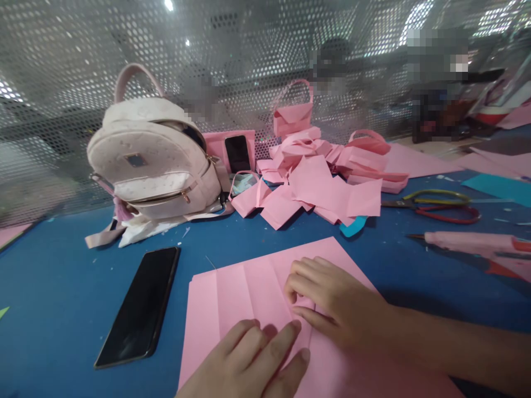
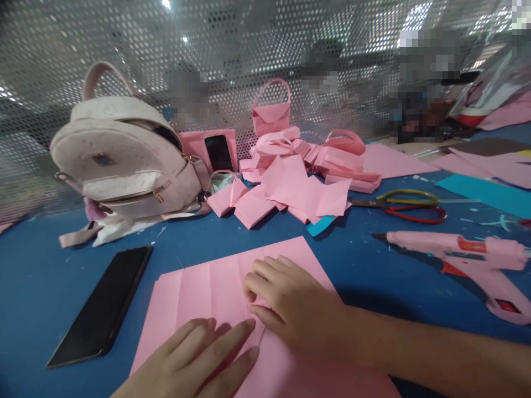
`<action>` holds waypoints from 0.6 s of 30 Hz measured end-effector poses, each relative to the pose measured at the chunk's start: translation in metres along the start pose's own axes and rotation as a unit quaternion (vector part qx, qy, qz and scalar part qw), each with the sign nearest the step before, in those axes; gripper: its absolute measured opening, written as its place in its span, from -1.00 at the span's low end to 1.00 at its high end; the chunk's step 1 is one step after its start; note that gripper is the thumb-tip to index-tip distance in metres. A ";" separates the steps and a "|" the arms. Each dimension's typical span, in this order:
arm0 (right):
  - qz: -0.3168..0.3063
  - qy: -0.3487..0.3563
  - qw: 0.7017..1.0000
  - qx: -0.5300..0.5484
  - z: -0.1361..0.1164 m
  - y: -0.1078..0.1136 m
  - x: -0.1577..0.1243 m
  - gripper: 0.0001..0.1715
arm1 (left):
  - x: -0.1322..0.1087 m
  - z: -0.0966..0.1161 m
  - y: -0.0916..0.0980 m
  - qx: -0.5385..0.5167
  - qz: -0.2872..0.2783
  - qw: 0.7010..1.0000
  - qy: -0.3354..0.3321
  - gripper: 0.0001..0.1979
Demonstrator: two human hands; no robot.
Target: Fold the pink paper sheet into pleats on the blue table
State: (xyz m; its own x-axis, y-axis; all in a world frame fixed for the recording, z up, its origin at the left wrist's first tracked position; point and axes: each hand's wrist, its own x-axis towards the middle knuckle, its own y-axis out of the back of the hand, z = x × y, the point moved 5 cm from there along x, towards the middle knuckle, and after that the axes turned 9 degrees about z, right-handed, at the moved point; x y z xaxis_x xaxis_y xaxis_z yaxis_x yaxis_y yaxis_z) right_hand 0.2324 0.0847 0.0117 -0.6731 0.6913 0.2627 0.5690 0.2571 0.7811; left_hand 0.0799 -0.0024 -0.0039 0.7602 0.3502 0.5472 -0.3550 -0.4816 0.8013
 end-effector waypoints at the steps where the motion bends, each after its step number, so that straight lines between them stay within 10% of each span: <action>1: 0.001 0.004 1.000 0.006 0.001 0.000 0.000 -0.93 | -0.001 0.000 0.000 0.000 0.001 1.000 0.001 -0.65; 18: -0.067 0.286 0.953 -0.076 -0.015 0.013 -0.018 -0.74 | 0.002 -0.010 -0.005 0.000 0.052 0.999 0.004 -0.63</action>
State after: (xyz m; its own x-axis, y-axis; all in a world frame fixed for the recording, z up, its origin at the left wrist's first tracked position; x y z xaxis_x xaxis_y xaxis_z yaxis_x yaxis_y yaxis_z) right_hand 0.2449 0.0653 0.0254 -0.9069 0.1666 0.3869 0.4142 0.1854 0.8911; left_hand 0.0778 0.0087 -0.0041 0.7151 0.3046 0.6292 -0.4312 -0.5161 0.7400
